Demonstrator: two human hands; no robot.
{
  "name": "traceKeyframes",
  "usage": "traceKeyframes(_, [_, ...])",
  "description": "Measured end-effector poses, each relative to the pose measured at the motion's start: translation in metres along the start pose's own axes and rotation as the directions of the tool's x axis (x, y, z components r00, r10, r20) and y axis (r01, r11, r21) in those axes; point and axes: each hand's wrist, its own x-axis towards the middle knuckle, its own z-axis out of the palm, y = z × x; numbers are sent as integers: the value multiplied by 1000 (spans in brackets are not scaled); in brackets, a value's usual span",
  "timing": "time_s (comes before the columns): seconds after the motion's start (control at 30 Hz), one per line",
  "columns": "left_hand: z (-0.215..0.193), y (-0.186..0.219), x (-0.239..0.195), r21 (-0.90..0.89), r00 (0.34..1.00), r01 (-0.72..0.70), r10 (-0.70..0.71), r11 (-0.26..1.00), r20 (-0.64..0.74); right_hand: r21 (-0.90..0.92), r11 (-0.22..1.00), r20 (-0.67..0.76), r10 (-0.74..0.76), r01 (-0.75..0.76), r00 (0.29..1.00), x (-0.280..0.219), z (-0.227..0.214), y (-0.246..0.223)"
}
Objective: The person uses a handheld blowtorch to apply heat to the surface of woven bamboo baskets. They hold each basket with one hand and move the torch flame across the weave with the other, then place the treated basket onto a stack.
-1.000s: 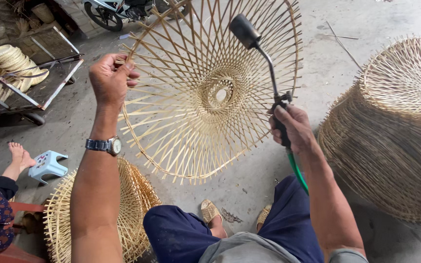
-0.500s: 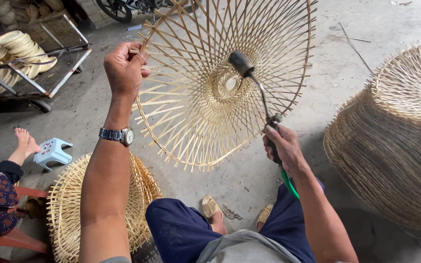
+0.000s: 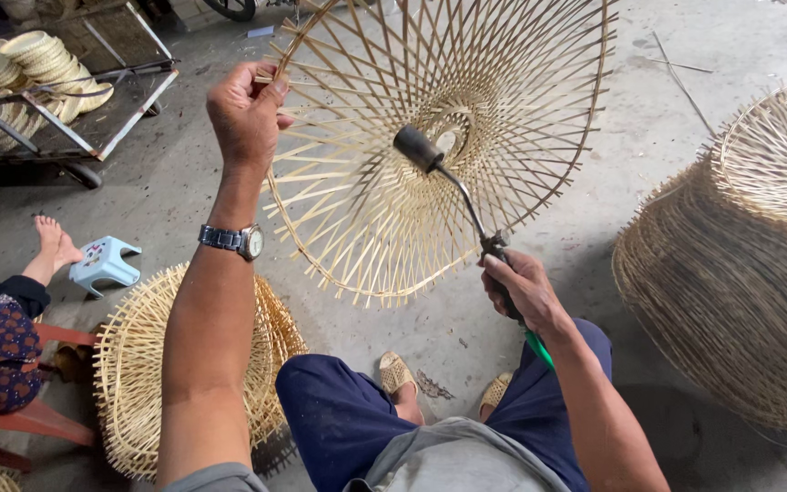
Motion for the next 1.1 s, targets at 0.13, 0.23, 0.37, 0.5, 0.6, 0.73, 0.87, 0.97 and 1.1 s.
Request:
traceKeyframes(0.13, [11, -6, -7, 12, 997, -60, 60, 998, -42, 13, 1000, 3, -2, 2, 1000, 1, 13, -2])
traceKeyframes(0.23, [19, -8, -11, 40, 992, -107, 109, 993, -66, 32, 999, -1, -14, 14, 1000, 3, 17, -9])
traceKeyframes(0.37, [25, -11, -17, 14, 995, -37, 38, 999, -87, 77, 997, -59, -27, 32, 998, 1, 20, -13])
traceKeyframes(0.5, [27, -11, -18, 43, 994, -50, 54, 998, -96, 1, 1000, -12, 22, -22, 1000, -5, 19, -7])
traceKeyframes(0.6, [25, -10, -18, 8, 995, -61, 62, 998, -84, -23, 997, -87, 75, -77, 993, -5, 21, 0])
traceKeyframes(0.73, [22, -10, -17, 67, 991, -93, 99, 993, -93, -69, 991, -14, 111, -112, 994, -7, 28, 10])
traceKeyframes(0.87, [20, -9, -18, 138, 978, -164, 180, 977, -109, -64, 997, -25, 44, -45, 999, -4, 35, 9])
traceKeyframes(0.97, [16, -7, -20, 169, 976, -173, 193, 970, -104, 80, 995, -24, -61, 63, 998, -1, 29, -4])
traceKeyframes(1.1, [18, -7, -22, 148, 985, -142, 154, 979, -73, 60, 992, 38, -113, 110, 993, -9, 19, -11])
